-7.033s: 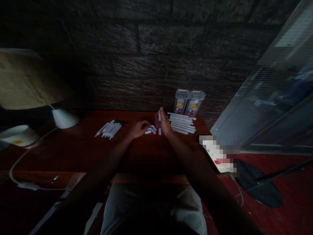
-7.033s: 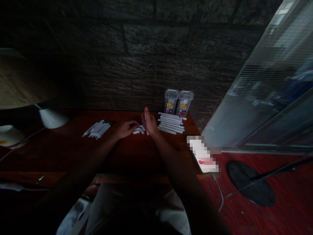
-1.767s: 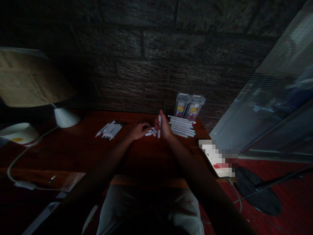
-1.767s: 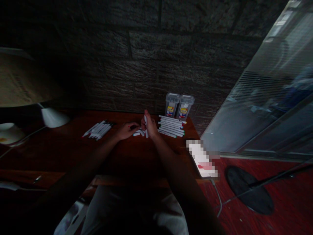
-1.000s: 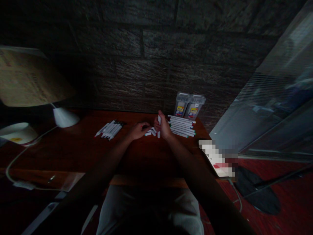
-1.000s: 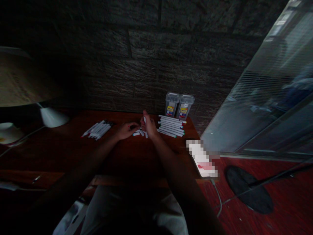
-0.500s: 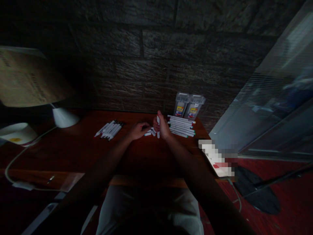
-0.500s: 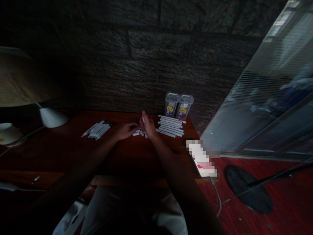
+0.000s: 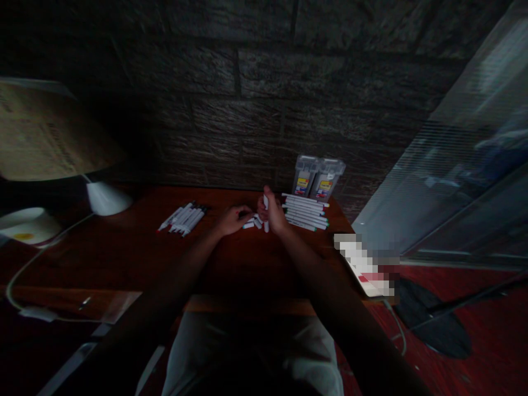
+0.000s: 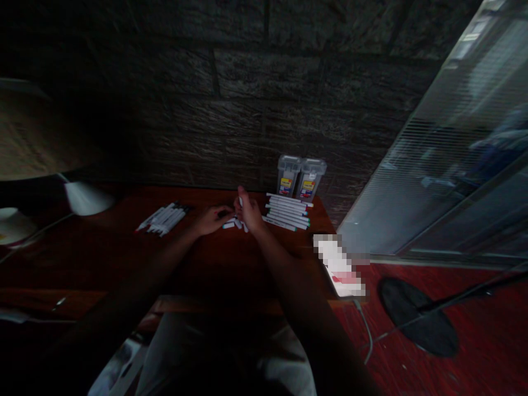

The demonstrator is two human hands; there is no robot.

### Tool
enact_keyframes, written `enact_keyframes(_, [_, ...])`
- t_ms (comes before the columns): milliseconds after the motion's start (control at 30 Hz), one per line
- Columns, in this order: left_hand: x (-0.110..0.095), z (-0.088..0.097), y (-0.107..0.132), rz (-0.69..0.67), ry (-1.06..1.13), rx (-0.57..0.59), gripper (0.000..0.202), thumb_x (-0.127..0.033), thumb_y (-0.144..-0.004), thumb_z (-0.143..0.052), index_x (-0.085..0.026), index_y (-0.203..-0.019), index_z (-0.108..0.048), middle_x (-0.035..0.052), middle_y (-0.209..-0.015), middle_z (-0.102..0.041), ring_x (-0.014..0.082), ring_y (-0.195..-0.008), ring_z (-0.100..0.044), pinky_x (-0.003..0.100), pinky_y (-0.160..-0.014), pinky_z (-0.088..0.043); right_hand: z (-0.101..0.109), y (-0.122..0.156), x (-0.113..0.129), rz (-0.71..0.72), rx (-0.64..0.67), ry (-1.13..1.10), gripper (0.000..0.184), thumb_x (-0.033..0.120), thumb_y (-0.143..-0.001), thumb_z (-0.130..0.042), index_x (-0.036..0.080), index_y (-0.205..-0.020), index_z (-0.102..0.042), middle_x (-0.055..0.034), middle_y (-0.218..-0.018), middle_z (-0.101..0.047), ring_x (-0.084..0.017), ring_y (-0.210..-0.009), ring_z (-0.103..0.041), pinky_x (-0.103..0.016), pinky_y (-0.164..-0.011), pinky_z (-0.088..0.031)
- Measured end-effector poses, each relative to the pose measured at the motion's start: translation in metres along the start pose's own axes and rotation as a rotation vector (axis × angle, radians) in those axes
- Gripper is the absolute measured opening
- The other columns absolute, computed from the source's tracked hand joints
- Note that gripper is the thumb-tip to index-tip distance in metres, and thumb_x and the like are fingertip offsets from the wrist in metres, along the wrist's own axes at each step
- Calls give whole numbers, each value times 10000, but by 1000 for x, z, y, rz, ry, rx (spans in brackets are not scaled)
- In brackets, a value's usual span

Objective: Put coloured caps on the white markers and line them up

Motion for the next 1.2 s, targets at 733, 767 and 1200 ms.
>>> enact_keyframes(733, [-5, 2, 0, 0, 12, 10, 295, -399, -949, -542, -200, -1017, -750, 62, -1089, -792, 219, -1014, -719, 329, -958, -536, -1, -1, -6, 59, 62, 70, 725, 926, -824, -417, 244, -579, -415, 70, -461, -305, -73, -385, -287, -242, -381, -230])
enact_keyframes(767, [-5, 1, 0, 2, 14, 13, 296, -399, -948, -543, -198, -1019, -749, 63, -1092, -792, 219, -1016, -719, 330, -962, -535, -1, -1, -6, 66, 60, 78, 727, 926, -825, -413, 243, -578, -421, 69, -460, -309, -73, -386, -290, -240, -382, -235])
enact_keyframes(1200, [-4, 1, 0, 7, 15, 14, 290, -405, -945, -549, -203, -1017, -744, 70, -1087, -791, 226, -1008, -719, 349, -954, -536, -1, 0, -5, 78, 62, 67, 740, 940, -794, -452, 236, -565, -443, 64, -457, -317, -73, -389, -304, -235, -380, -249])
Point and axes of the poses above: each hand's wrist, its own y-axis away from the middle knuckle, its own z-axis out of the back of the hand, x = y × z, the point moved 5 cm from there along -y, towards the middle knuckle
